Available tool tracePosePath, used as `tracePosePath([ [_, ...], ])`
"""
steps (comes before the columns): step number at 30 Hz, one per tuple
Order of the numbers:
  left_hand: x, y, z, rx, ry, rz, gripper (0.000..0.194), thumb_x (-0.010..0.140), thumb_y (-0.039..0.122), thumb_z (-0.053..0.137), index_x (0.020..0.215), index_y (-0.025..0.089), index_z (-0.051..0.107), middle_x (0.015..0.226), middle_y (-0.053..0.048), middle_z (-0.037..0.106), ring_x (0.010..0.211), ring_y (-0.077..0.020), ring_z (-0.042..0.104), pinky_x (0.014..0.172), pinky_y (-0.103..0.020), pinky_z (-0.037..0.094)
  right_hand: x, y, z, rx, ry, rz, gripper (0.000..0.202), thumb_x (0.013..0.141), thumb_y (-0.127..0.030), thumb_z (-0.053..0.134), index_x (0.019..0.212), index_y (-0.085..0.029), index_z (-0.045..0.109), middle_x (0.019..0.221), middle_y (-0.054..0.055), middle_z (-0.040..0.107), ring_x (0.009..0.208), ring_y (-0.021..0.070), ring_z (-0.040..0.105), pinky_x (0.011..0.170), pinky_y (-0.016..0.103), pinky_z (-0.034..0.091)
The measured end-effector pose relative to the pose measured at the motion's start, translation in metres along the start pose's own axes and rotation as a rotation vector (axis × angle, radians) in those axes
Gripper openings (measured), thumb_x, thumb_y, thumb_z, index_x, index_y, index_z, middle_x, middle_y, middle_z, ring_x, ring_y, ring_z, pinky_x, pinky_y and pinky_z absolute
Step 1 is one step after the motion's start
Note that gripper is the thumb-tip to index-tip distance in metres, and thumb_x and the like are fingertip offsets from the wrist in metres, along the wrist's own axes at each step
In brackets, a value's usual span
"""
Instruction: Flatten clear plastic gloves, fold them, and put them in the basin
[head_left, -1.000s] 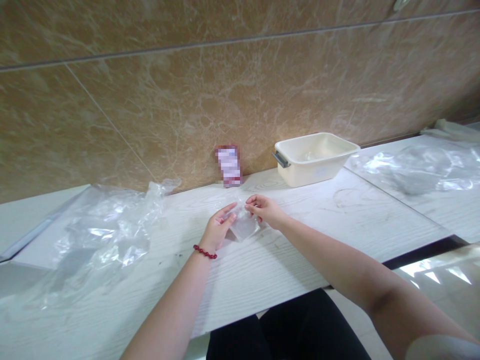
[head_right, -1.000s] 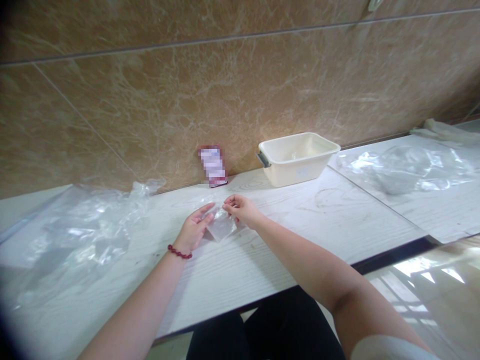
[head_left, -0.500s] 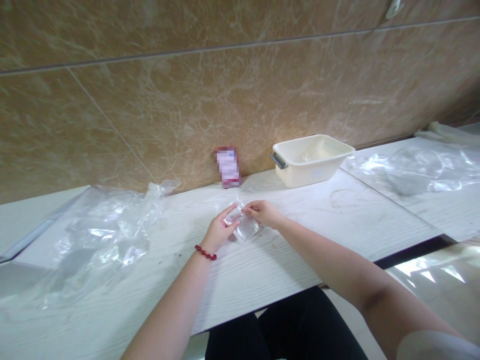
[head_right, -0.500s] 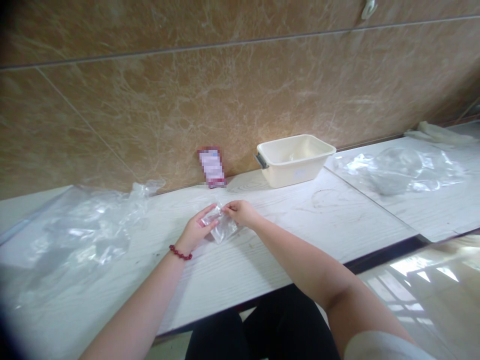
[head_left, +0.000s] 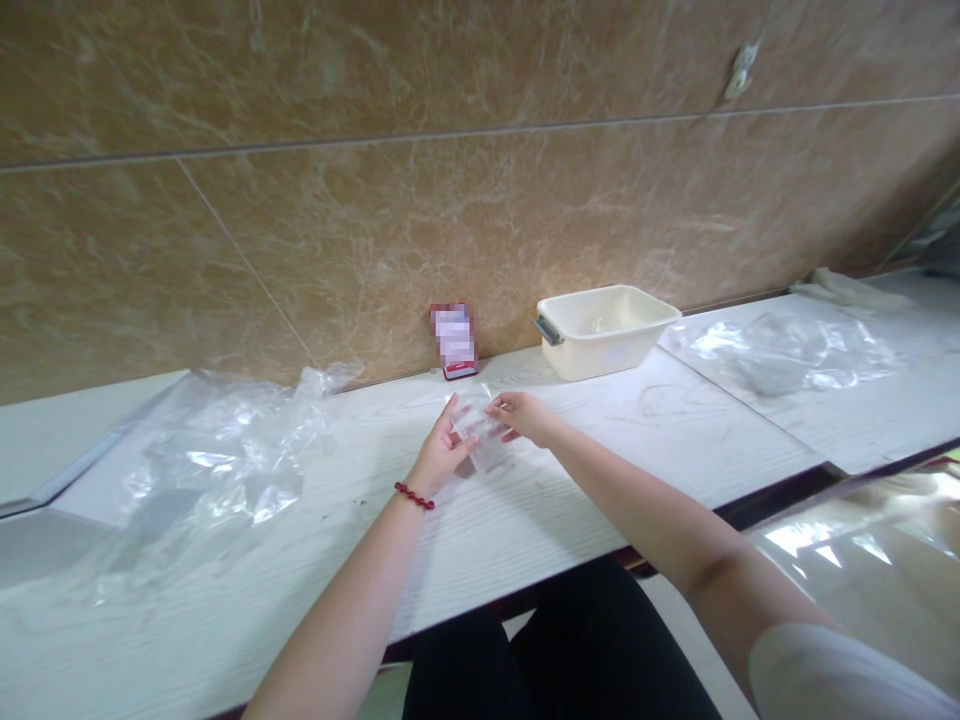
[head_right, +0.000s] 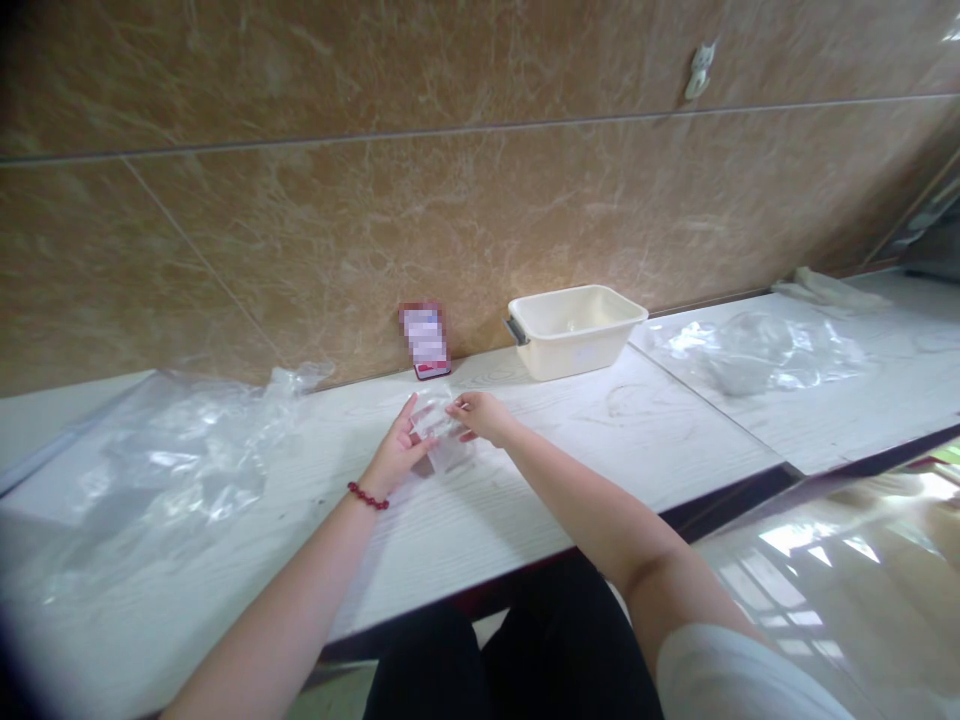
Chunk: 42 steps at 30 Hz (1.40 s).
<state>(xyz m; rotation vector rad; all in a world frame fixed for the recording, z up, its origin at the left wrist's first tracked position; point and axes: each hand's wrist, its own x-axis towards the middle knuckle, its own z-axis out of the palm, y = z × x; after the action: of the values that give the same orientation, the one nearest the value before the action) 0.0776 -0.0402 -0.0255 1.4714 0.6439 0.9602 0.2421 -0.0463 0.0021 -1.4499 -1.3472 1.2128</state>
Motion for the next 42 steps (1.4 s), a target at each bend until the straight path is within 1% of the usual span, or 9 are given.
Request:
tracePosePath([
  [5, -0.001, -0.002, 0.001, 0.089, 0.000, 0.012, 0.062, 0.068, 0.018, 0.057, 0.124, 0.023, 0.029, 0.126, -0.010, 0.036, 0.089, -0.0132, 0.054, 0.077, -0.027, 0.044, -0.003, -0.013, -0.006, -0.012, 0.018, 0.062, 0.022, 0.069, -0.035, 0.057, 0.079, -0.017, 0.051, 0.064, -0.001, 0.053, 0.045, 0.0064, 0.052, 0.038, 0.019, 0.047],
  [7, -0.002, -0.002, 0.003, 0.150, -0.019, 0.047, 0.070, 0.066, 0.016, 0.059, 0.126, 0.025, 0.024, 0.131, -0.010, 0.029, 0.093, -0.0149, 0.052, 0.073, -0.025, 0.046, -0.004, -0.016, -0.009, -0.038, 0.027, 0.077, 0.022, 0.068, -0.035, 0.058, 0.078, -0.016, 0.052, 0.063, -0.001, 0.053, 0.043, 0.0063, 0.051, 0.039, 0.021, 0.048],
  [10, -0.005, 0.002, 0.004, 0.233, -0.076, 0.085, 0.086, 0.064, 0.013, 0.060, 0.129, 0.029, 0.007, 0.135, -0.012, 0.017, 0.099, -0.0187, 0.048, 0.066, -0.024, 0.048, -0.005, -0.017, -0.016, -0.043, 0.033, 0.083, 0.025, 0.067, -0.036, 0.059, 0.080, -0.016, 0.053, 0.065, 0.000, 0.055, 0.044, 0.0069, 0.053, 0.041, 0.021, 0.049],
  [14, -0.006, 0.004, 0.005, 0.295, -0.066, 0.149, 0.089, 0.066, 0.012, 0.056, 0.129, 0.031, -0.005, 0.135, -0.013, 0.014, 0.104, -0.0204, 0.044, 0.066, -0.025, 0.049, -0.004, -0.023, -0.035, -0.050, 0.084, 0.080, 0.024, 0.067, -0.036, 0.059, 0.080, -0.016, 0.053, 0.066, 0.000, 0.055, 0.046, 0.0086, 0.056, 0.042, 0.021, 0.049],
  [19, -0.001, -0.002, 0.000, 0.339, -0.141, 0.114, 0.077, 0.070, 0.013, 0.051, 0.130, 0.028, 0.005, 0.131, -0.013, 0.024, 0.101, -0.0182, 0.047, 0.067, -0.025, 0.047, -0.001, -0.050, -0.079, -0.090, 0.260, 0.028, 0.020, 0.069, -0.031, 0.059, 0.080, -0.015, 0.054, 0.062, -0.001, 0.054, 0.045, 0.0075, 0.055, 0.042, 0.020, 0.050],
  [27, 0.001, -0.008, -0.004, 0.376, -0.190, 0.058, 0.071, 0.073, 0.017, 0.048, 0.130, 0.025, 0.004, 0.123, -0.013, 0.038, 0.088, -0.0133, 0.054, 0.071, -0.028, 0.046, 0.014, -0.094, -0.158, -0.202, 0.490, -0.039, 0.020, 0.071, -0.031, 0.057, 0.082, -0.016, 0.056, 0.055, -0.002, 0.052, 0.045, 0.0067, 0.056, 0.045, 0.016, 0.048],
  [35, 0.003, -0.010, -0.006, 0.375, -0.181, 0.012, 0.071, 0.074, 0.021, 0.046, 0.130, 0.024, 0.003, 0.123, -0.013, 0.037, 0.086, -0.0128, 0.055, 0.074, -0.030, 0.045, 0.043, -0.106, -0.228, -0.270, 0.740, -0.084, 0.020, 0.069, -0.028, 0.059, 0.084, -0.014, 0.057, 0.060, -0.001, 0.049, 0.042, 0.0057, 0.053, 0.042, 0.018, 0.049],
  [40, 0.003, -0.008, -0.005, 0.378, -0.175, -0.012, 0.067, 0.075, 0.024, 0.046, 0.129, 0.024, 0.007, 0.121, -0.010, 0.039, 0.086, -0.0122, 0.055, 0.077, -0.030, 0.044, 0.049, -0.105, -0.258, -0.385, 0.803, -0.041, 0.023, 0.069, -0.027, 0.059, 0.085, -0.011, 0.058, 0.063, 0.001, 0.050, 0.043, 0.0062, 0.052, 0.042, 0.021, 0.049],
  [42, 0.002, -0.007, -0.005, 0.383, -0.173, -0.019, 0.066, 0.074, 0.025, 0.047, 0.129, 0.024, 0.009, 0.120, -0.010, 0.041, 0.085, -0.0119, 0.055, 0.077, -0.031, 0.044, 0.052, -0.103, -0.266, -0.472, 0.793, 0.022, 0.024, 0.069, -0.028, 0.059, 0.086, -0.011, 0.058, 0.065, 0.003, 0.052, 0.045, 0.0074, 0.053, 0.044, 0.021, 0.049],
])
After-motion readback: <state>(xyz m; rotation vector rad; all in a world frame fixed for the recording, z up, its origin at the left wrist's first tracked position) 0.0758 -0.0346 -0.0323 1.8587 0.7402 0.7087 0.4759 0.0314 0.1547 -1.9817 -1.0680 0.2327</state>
